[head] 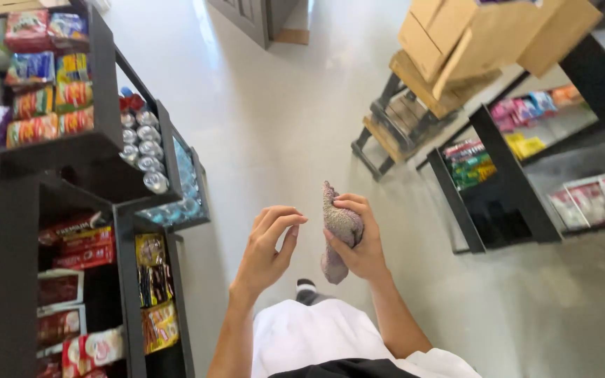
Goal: Organize and restock various small packets and snacks on shelves in a grocery store.
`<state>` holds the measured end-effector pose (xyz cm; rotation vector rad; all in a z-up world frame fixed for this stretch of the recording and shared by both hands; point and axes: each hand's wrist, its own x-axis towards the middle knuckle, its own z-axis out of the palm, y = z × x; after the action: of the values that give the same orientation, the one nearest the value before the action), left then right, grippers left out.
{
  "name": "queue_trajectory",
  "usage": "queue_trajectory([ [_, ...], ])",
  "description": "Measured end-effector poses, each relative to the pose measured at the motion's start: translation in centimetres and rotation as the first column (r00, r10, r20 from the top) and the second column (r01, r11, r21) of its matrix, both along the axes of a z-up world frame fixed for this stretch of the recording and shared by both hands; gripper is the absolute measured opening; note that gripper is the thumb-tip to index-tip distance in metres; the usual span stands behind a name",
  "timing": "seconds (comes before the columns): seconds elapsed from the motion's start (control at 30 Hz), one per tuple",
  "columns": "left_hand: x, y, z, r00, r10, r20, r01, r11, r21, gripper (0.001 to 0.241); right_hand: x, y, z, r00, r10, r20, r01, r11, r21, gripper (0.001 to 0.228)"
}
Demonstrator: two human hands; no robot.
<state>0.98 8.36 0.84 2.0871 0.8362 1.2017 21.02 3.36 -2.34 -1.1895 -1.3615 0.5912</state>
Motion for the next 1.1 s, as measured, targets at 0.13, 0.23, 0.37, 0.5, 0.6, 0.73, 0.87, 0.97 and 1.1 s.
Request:
queue_trajectory([
  [0.13,0.3,10.1,-1.7,0.996,0.069,0.054,-0.067,0.997,-0.044,0.015,0.5,10.8,-0.8,0.997,0.082,-0.005,-0.082,0.997,-0.008,0.051],
  [0.23,-0.2,18.3,-3.7,0.991,0.117,0.061,-0.113,0.991,-0.069,0.015,0.4,19.3,-2.8,0.991,0.134,-0.012,-0.134,0.991,-0.014,0.051],
  [0.37,-2.4,29.8,-6.8,0.973,0.231,0.031,-0.226,0.968,-0.110,0.015,-0.8,32.0,-4.9,0.983,0.182,-0.005,-0.182,0.983,-0.008,0.049],
  [0.5,-5.0,42.4,-7.0,0.962,0.272,0.028,-0.266,0.954,-0.137,0.014,-2.5,44.9,-4.2,0.979,0.204,-0.007,-0.204,0.978,-0.040,0.047],
  [0.6,-6.1,51.8,-5.7,0.950,0.311,0.027,-0.306,0.944,-0.123,0.014,-2.8,54.1,-2.9,0.968,0.246,0.052,-0.245,0.969,-0.015,0.049],
  [0.73,-6.8,62.6,-4.5,0.949,0.315,0.033,-0.314,0.949,-0.029,0.014,-3.9,64.9,-2.8,0.981,0.194,0.014,-0.194,0.981,0.019,0.047],
  [0.87,-7.2,73.1,-5.3,0.946,0.316,0.069,-0.315,0.949,-0.023,0.013,-5.2,76.1,-5.3,0.968,0.226,-0.108,-0.238,0.964,-0.114,0.045],
  [0.97,-8.4,81.2,-6.4,0.935,0.353,0.039,-0.352,0.936,-0.021,0.016,-6.6,85.9,-7.2,0.952,0.296,-0.075,-0.300,0.952,-0.062,0.046],
  [1.1,-10.2,92.3,-6.9,0.884,0.465,0.039,-0.466,0.885,0.005,0.014,-7.9,98.4,-7.7,0.922,0.382,-0.070,-0.384,0.923,-0.010,0.046],
])
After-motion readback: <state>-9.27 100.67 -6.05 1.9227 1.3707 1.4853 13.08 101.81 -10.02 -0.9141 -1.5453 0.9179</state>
